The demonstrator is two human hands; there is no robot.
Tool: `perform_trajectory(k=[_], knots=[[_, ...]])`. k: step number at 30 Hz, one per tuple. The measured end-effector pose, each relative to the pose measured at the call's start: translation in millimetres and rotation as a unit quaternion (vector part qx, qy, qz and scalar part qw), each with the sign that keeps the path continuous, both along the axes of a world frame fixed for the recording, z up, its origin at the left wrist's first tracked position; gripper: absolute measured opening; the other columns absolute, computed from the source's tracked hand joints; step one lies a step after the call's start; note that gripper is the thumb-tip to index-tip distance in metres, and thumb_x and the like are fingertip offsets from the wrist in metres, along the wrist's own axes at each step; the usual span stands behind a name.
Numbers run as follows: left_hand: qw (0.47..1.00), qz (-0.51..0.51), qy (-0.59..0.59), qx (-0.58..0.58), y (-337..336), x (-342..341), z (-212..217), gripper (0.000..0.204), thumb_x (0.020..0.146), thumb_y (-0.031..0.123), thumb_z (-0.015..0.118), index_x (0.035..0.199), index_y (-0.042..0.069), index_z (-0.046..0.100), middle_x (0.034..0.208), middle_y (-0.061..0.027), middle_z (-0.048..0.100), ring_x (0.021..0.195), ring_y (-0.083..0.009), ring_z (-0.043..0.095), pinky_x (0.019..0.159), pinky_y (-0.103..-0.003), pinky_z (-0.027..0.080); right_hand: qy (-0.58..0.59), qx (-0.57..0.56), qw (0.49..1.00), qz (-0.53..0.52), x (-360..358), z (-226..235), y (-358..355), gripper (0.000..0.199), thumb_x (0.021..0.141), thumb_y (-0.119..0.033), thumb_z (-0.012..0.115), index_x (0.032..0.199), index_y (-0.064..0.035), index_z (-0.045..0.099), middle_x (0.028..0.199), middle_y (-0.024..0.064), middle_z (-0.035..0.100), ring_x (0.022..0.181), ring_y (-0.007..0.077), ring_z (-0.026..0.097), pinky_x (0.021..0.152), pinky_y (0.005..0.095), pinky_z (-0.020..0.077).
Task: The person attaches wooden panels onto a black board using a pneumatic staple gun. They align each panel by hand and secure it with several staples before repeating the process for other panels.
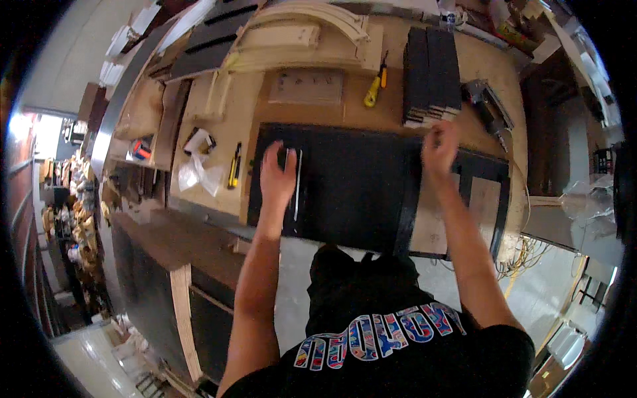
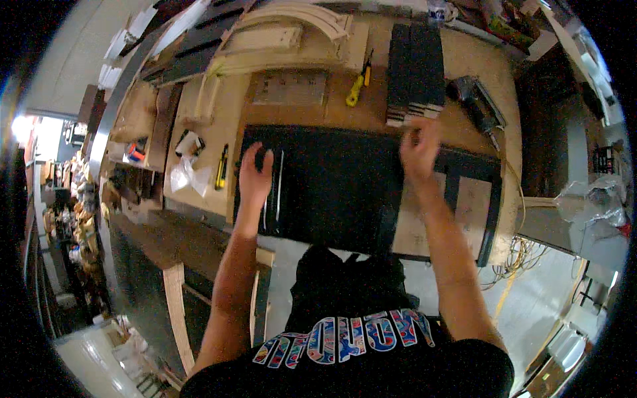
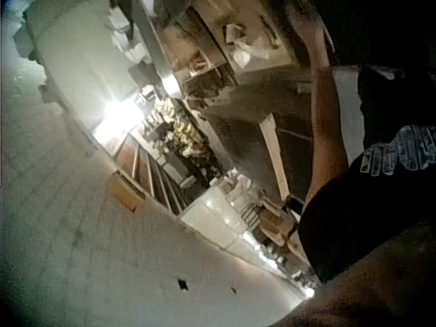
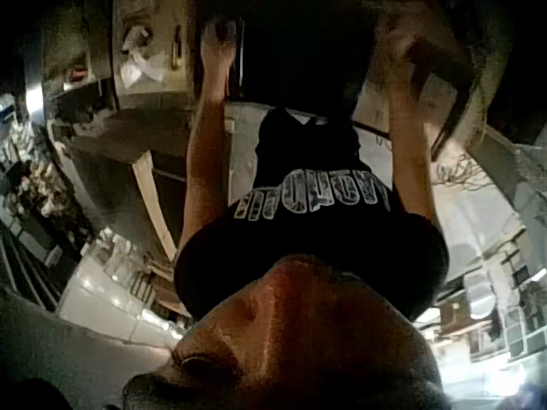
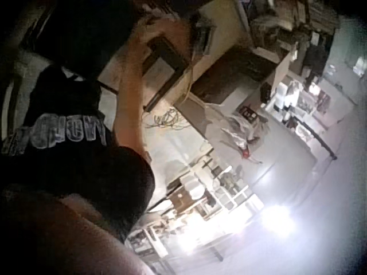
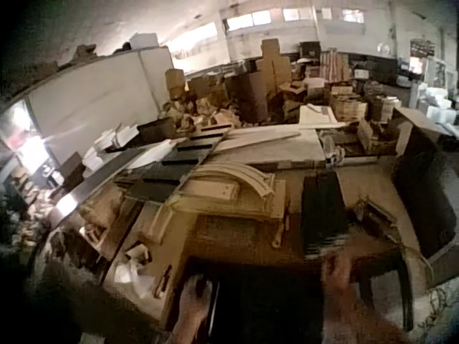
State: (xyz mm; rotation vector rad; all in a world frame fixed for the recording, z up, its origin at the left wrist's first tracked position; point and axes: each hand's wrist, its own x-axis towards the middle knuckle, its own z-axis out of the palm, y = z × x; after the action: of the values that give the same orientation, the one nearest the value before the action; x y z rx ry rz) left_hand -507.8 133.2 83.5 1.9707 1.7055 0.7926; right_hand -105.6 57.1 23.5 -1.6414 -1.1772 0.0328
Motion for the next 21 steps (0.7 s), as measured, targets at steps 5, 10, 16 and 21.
perform_trajectory(k=[5,10,16,21], knots=[[0.996,0.07,0.047,-0.026,220,-35,-88,0.064,0.103,0.046,0.061,0.149,0.001,0.055,0.145,-0.0267,0.061,0.136,-0.0438,0.056,0.116,-0.049,0.044,0.0,-0.184,0.971,0.153,-155,-9,110,0.059,0.089,-0.019,0.072,0.144,-0.0054,0.057,0.125,0.0265,0.066,0.116,0.0475,0.064,0.099,0.0531,0.0539],[0.964,-0.039,0.154,-0.215,271,28,-100,0.058,0.097,0.042,0.064,0.14,0.003,0.065,0.135,-0.0272,0.067,0.124,-0.0459,0.065,0.108,-0.052,0.051,0.125,-0.458,0.88,0.025,-169,7,192,0.073,0.093,-0.041,0.07,0.148,0.003,0.051,0.139,0.0332,0.062,0.13,0.0465,0.061,0.107,0.0509,0.0502],[0.987,-0.032,-0.107,-0.115,238,-25,-101,0.05,0.097,0.026,0.065,0.141,0.002,0.064,0.134,-0.0265,0.068,0.124,-0.0426,0.067,0.105,-0.049,0.053,0.158,-0.282,0.946,-0.02,-259,27,128,0.097,0.092,-0.03,0.071,0.165,0.0071,0.019,0.158,0.038,0.04,0.147,0.0469,0.044,0.121,0.0465,0.039],[0.969,-0.191,-0.126,-0.093,146,-4,-45,0.046,0.1,0.019,0.064,0.143,0.001,0.063,0.138,-0.0251,0.066,0.13,-0.0369,0.063,0.109,-0.047,0.049,0.368,-0.169,0.914,0.016,-314,61,-39,0.088,0.099,0.004,0.057,0.17,-0.0006,0.007,0.177,0.0205,0.014,0.163,0.0311,0.018,0.131,0.0407,0.0192]])
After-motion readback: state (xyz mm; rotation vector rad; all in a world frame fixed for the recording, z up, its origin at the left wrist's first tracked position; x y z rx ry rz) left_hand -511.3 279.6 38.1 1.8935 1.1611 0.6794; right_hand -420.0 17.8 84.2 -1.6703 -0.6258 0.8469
